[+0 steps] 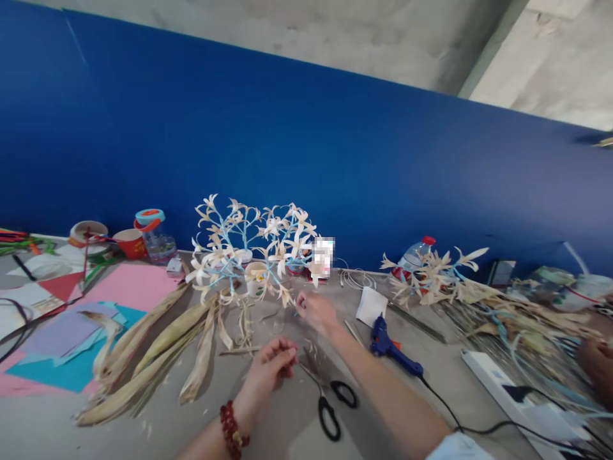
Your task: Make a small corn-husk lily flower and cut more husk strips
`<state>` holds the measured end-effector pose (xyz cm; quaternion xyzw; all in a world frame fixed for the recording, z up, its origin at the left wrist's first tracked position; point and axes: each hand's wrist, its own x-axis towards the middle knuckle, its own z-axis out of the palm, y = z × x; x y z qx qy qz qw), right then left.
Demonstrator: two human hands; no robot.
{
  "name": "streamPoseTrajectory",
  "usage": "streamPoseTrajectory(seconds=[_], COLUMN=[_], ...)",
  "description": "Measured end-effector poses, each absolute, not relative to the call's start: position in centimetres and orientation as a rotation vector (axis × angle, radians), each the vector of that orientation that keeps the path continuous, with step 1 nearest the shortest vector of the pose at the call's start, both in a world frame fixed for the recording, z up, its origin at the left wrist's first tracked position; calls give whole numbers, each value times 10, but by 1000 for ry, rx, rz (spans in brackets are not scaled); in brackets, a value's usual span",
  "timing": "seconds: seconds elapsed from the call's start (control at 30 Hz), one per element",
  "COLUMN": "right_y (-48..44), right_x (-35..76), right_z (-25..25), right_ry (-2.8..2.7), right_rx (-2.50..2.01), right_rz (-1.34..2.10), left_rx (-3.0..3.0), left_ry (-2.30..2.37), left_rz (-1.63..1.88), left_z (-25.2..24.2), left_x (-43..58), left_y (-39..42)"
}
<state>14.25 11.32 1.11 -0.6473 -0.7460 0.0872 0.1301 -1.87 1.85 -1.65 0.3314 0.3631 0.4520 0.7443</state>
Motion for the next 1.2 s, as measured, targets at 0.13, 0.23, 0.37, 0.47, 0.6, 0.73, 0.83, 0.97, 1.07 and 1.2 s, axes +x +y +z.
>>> streamPoseTrajectory(seconds=[0.13,0.23,0.37,0.47,0.6,0.73,0.83,0.97,1.07,1.2], right_y=[123,121,109,89,47,7,-8,-11,-12,-15], right_x=[131,131,148,170,192,197,197,201,205,208], right_z=[-5,-4,13,21,10,-10,-18,-25,-28,-27], right_ry=[-2140,-2115,-2069,-2030,-2048,-2053,-2024,-1957,-1959,-1956], right_rx=[-1969,-1971,-1899,-1836,-1766,-1665,-1620,-1546,-1478,-1412], right_rz=[226,210,199,206,309,527,570,404,351,392], left_rx=[730,711,706,775,935,1236,1588,1861,1980,2310], left_ry=[776,764,775,803,820,822,808,770,995,1454], left_rz=[978,980,964,943,916,858,790,656,757,645], left_z=[-17,-17,-16,-15,-17,-17,-9,11,21,17], left_x=[-18,-18,-18,-17,-15,-10,-6,-16,-41,-76], left_y=[18,18,16,16,14,5,-5,-6,10,35])
